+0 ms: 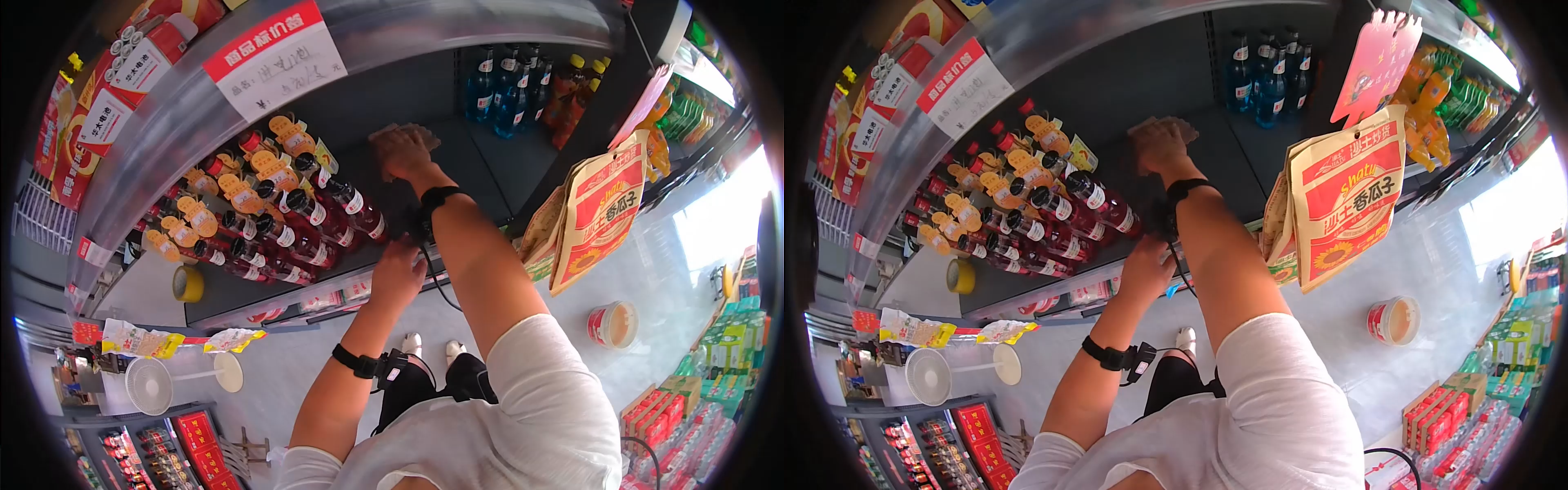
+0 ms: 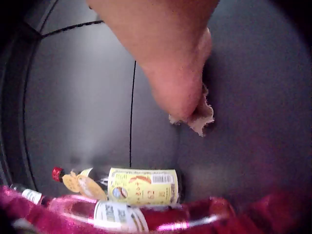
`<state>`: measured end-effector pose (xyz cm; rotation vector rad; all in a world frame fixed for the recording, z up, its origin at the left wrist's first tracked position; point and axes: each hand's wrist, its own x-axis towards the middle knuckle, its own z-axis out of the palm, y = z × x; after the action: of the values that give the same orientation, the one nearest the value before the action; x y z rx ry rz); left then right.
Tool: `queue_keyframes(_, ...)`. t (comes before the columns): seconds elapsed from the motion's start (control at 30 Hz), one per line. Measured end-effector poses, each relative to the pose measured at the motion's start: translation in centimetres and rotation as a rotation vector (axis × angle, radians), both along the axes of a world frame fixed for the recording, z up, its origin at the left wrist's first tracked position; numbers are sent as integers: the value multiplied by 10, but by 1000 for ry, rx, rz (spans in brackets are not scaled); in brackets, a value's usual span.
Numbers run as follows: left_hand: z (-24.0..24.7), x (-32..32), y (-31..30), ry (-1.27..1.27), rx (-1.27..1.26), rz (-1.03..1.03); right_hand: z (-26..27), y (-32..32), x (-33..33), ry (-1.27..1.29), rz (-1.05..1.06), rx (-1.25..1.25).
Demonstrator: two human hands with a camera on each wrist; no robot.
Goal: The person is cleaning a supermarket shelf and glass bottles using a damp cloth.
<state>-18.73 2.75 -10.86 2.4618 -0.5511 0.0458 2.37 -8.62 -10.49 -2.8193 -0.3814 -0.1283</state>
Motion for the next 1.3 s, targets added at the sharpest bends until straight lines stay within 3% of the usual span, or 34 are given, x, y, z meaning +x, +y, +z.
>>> queue_keyframes(0.1, -15, -1, 3, -106, -23, -36, 3, -12, -3, 93, -133, -34)
queue_keyframes(0.2, -17, 0, 5, -113, -37, -75, -11, -25, 0, -47, -278, 68)
queue_keyframes(0.4, -12, 0, 5, -114, -58, -119, -23, -50, 6, -76, -596, 169)
queue_keyframes(0.6, -9, 1, 2, -122, -36, -90, -44, -62, 0, -164, -833, 69)
queue_keyframes(0.7, -11, 3, 3, -99, -50, -70, -32, -49, -14, -72, -823, 40)
queue_keyframes(0.8, -8, 4, 3, -40, -85, -38, -15, -42, -41, 38, -590, 111)
queue_keyframes(0.9, -9, 7, 2, -33, -147, -8, -31, -34, -54, 30, -313, 62)
queue_keyframes(1.03, -3, 6, -6, -36, -142, 64, -36, -27, -94, 38, -2, 173)
queue_keyframes(1.1, 12, 4, -14, 29, -97, 138, -40, -35, -125, -27, 38, 275)
queue_keyframes(1.3, -7, 14, -46, -173, -86, 140, -17, -57, -180, -77, -366, 70)
